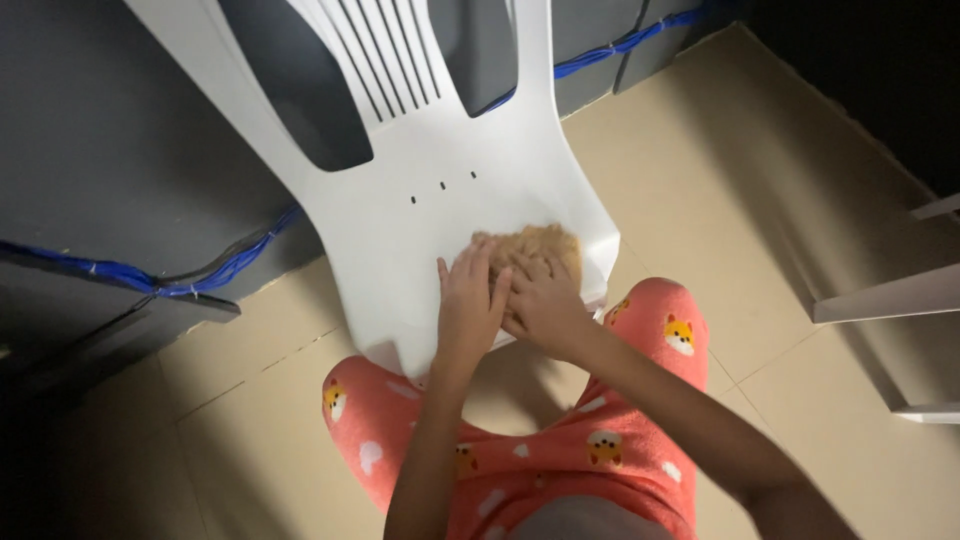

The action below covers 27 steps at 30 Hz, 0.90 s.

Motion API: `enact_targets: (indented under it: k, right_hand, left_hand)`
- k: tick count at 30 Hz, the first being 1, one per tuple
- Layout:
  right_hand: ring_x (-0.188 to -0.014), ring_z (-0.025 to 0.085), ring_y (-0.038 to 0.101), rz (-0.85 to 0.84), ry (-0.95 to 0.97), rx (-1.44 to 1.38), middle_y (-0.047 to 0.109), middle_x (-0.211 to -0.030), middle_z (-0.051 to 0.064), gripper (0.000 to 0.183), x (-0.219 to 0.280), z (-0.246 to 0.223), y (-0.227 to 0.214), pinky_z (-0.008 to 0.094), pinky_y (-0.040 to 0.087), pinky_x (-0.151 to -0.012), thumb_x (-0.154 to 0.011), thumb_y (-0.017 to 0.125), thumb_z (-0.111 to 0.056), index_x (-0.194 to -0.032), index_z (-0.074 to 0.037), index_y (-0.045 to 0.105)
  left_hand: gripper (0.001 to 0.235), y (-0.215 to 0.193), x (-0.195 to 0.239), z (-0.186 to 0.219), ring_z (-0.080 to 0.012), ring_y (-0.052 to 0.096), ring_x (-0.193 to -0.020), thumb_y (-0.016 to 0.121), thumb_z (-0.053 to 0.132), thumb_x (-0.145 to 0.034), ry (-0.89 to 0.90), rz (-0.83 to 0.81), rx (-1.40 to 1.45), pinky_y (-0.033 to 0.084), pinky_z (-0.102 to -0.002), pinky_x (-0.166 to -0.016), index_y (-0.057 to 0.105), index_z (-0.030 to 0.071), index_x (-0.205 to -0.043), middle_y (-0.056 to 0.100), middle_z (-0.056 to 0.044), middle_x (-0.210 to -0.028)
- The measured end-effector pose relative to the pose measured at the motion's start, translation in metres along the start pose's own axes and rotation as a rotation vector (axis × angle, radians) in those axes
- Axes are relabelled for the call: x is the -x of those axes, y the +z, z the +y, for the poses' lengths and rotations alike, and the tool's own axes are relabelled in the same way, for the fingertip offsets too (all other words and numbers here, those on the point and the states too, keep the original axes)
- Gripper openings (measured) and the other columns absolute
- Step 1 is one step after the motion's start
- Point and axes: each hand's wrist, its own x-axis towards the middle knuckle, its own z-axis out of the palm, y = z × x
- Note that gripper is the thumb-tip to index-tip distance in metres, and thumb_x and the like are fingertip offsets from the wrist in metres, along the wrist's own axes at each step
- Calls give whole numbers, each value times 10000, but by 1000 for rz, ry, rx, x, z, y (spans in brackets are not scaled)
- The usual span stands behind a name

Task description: The person cleans a white plastic chair using a cloth, wiping the seat and backrest. They then move the chair and proceed to clean another white plastic chair in the same manner.

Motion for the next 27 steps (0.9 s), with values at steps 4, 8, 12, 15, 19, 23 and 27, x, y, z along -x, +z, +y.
enact_targets:
  k: [4, 8, 12, 15, 19, 23, 27]
  right_hand:
    - [-1484, 398, 322, 112, -171, -170, 500, -1545, 114, 665, -19, 56, -22, 680, 112, -1192, -884, 654, -475, -1467, -170, 559]
    - [-1511, 358, 258, 12, -35, 169, 385, -1616, 118, 671, -70, 124, -8, 640, 90, -1209, -902, 628, -503, -1501, -223, 511]
    - [-1559, 305, 191, 110, -52, 197, 294, -1659, 123, 767, -139, 160, 9, 599, 44, -1244, -891, 543, -554, -1590, -252, 450]
    - [-1578, 267, 127, 40, 67, 253, 275, -1681, 64, 632, -188, 149, 16, 565, 2, -1262, -980, 456, -573, -1552, -308, 409]
    - [-1577, 254, 48, -58, 249, 260, 203, -1697, 9, 587, -220, 120, 36, 584, -57, -1239, -1020, 380, -575, -1546, -320, 328]
    - [-1525, 420, 23, -35, 38, 135, 174, -1679, 192, 742, -195, 86, 57, 654, -68, -1164, -978, 492, -534, -1610, -212, 275]
    - [-1556, 455, 98, -229, -312, 54, 301, -1648, 157, 819, -123, 63, 55, 611, -14, -1229, -882, 630, -586, -1558, -194, 385]
  left_hand:
    - [556, 8, 0, -12, -382, 425, -1433, 538, 333, -1037, 91, 26, -14, 196, -656, -1209, 448, -8, -1467, 464, -215, -1545]
    - [585, 13, 2, -12, -443, 370, -1442, 574, 337, -1010, 98, 5, -101, 205, -661, -1195, 439, -14, -1457, 428, -265, -1537]
    - [611, 16, -1, -12, -472, 332, -1445, 585, 341, -999, 116, -14, -146, 195, -668, -1181, 427, -22, -1464, 392, -282, -1551]
    - [595, 20, -1, -15, -474, 331, -1447, 583, 338, -1003, 110, 5, -143, 187, -671, -1182, 434, -18, -1457, 391, -287, -1541]
    - [562, 16, -2, -12, -470, 334, -1456, 581, 309, -1016, 87, -8, -137, 186, -666, -1195, 446, -25, -1447, 390, -287, -1542]
    - [508, 12, -8, -21, -444, 375, -1441, 584, 279, -994, 45, 74, 94, 262, -603, -1208, 506, 15, -1421, 434, -239, -1556]
    - [355, -18, -22, -36, -439, 323, -1498, 596, 281, -1029, -53, 59, 160, 248, -568, -1219, 599, 81, -1322, 458, -191, -1571]
